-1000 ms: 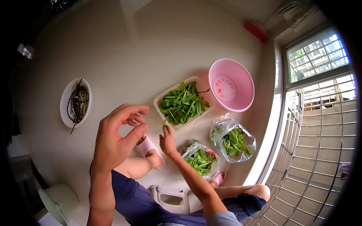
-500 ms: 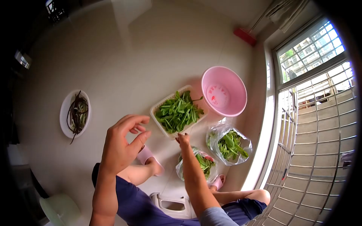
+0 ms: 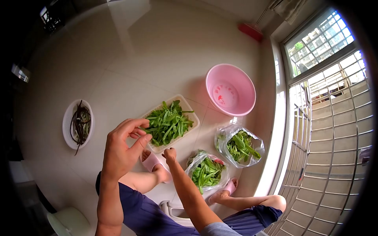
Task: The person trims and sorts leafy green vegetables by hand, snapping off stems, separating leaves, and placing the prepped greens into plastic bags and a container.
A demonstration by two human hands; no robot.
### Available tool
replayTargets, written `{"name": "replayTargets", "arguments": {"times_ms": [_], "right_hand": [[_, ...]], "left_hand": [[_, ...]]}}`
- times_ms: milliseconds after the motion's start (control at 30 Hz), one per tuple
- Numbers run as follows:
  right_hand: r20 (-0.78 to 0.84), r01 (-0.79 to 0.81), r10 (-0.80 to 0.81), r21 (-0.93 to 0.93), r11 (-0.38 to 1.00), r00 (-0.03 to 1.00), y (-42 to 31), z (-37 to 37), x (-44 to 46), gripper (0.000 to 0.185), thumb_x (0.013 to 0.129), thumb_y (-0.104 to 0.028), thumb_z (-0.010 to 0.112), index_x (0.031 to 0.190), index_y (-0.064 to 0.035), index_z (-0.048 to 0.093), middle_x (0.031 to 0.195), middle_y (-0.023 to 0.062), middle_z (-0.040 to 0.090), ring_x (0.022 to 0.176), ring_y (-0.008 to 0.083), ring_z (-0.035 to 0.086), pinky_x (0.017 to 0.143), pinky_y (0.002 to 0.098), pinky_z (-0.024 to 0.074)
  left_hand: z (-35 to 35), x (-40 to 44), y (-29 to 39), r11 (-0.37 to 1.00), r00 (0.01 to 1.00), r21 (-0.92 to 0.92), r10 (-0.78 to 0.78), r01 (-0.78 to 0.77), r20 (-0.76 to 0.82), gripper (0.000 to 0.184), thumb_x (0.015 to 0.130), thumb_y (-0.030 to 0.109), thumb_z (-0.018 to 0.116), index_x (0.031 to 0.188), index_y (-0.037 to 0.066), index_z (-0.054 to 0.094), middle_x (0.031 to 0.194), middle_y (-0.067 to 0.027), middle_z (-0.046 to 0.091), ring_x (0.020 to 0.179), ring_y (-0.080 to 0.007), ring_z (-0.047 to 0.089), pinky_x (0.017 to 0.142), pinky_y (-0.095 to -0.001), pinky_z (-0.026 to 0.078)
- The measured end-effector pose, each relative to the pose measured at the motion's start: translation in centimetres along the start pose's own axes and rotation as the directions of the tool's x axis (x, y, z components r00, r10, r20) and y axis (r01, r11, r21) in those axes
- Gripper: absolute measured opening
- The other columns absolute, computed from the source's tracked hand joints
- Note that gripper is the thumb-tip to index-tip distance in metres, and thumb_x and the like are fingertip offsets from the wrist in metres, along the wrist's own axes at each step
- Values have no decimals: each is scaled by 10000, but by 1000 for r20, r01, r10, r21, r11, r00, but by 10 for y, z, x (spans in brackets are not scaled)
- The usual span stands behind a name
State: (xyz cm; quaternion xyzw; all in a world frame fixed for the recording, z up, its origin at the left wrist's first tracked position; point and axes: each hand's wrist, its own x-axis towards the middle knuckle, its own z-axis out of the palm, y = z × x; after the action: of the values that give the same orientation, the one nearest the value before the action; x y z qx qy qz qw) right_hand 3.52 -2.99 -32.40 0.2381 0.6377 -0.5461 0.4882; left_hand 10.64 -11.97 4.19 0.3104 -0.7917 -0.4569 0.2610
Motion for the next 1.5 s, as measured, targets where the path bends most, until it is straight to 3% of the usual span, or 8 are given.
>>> {"name": "replayTargets", "arguments": {"times_ms": [67,133,233,500,600,933,1200,1500], "right_hand": [[63,136,-136,-752,645,989,-21,-4,-15,403,656,-2,465,1050,66,416,880,243,515,726,371,542,659,370,460],[206,551,-655,-745,377,727,-44,-12,-24,264,620,-20,461,878,20,503,881,238,482,805,374,476,736,402,384],[370,678,-847,-735,-17,381,-112,-13,-29,254,635,19,413,867,-1,517,1034,189,433,942,344,414,795,367,370],[701,384,-479,-700,-602,528,-195,-24,29,236,740,-99,385,915,-51,537,1201,63,350,1104,241,317,845,337,317],[617,396,-444,-774,-494,650,-197,-20,30,201,760,-110,375,886,-51,520,1057,64,438,1026,220,380,820,323,331],[453,732,-834,-675,-91,314,-166,-32,-38,281,700,-9,376,961,50,462,1019,189,445,894,352,451,752,374,388],[566,723,-638,-690,-20,523,-159,-47,-24,269,702,-50,464,958,-28,541,1035,157,484,890,312,498,761,348,398],[41,400,-607,-788,468,793,-94,-230,-109,173,694,-143,554,792,-9,604,681,104,600,656,154,575,602,272,444]], "left_hand": [[1,-1,4,1000,1000,1,9,-9,8,236,674,-1,567,907,-17,530,850,-106,566,679,-151,553,609,-240,434],[3,-1,6,1000,1000,-19,11,-11,0,233,673,-2,568,902,-17,530,849,-105,565,678,-149,551,609,-240,435],[5,-2,7,1000,1000,-9,12,-11,12,237,669,-1,570,902,-14,530,852,-102,564,676,-150,549,610,-239,431],[8,8,3,995,999,88,-41,42,-6,248,683,75,587,908,-6,524,849,-112,547,682,-202,538,531,-277,440],[9,9,2,992,997,110,-67,64,24,251,685,81,588,912,-5,523,849,-109,547,684,-201,541,520,-275,441],[14,6,2,990,999,132,-49,46,18,266,655,18,587,914,-2,529,843,-96,563,673,-158,543,608,-250,416],[23,9,8,995,998,91,33,-37,49,248,675,72,589,898,-10,520,813,-116,548,637,-213,526,581,-296,428],[56,0,33,982,977,80,159,-172,145,230,675,70,586,883,-5,521,777,-113,546,623,-210,516,566,-299,415]]}}
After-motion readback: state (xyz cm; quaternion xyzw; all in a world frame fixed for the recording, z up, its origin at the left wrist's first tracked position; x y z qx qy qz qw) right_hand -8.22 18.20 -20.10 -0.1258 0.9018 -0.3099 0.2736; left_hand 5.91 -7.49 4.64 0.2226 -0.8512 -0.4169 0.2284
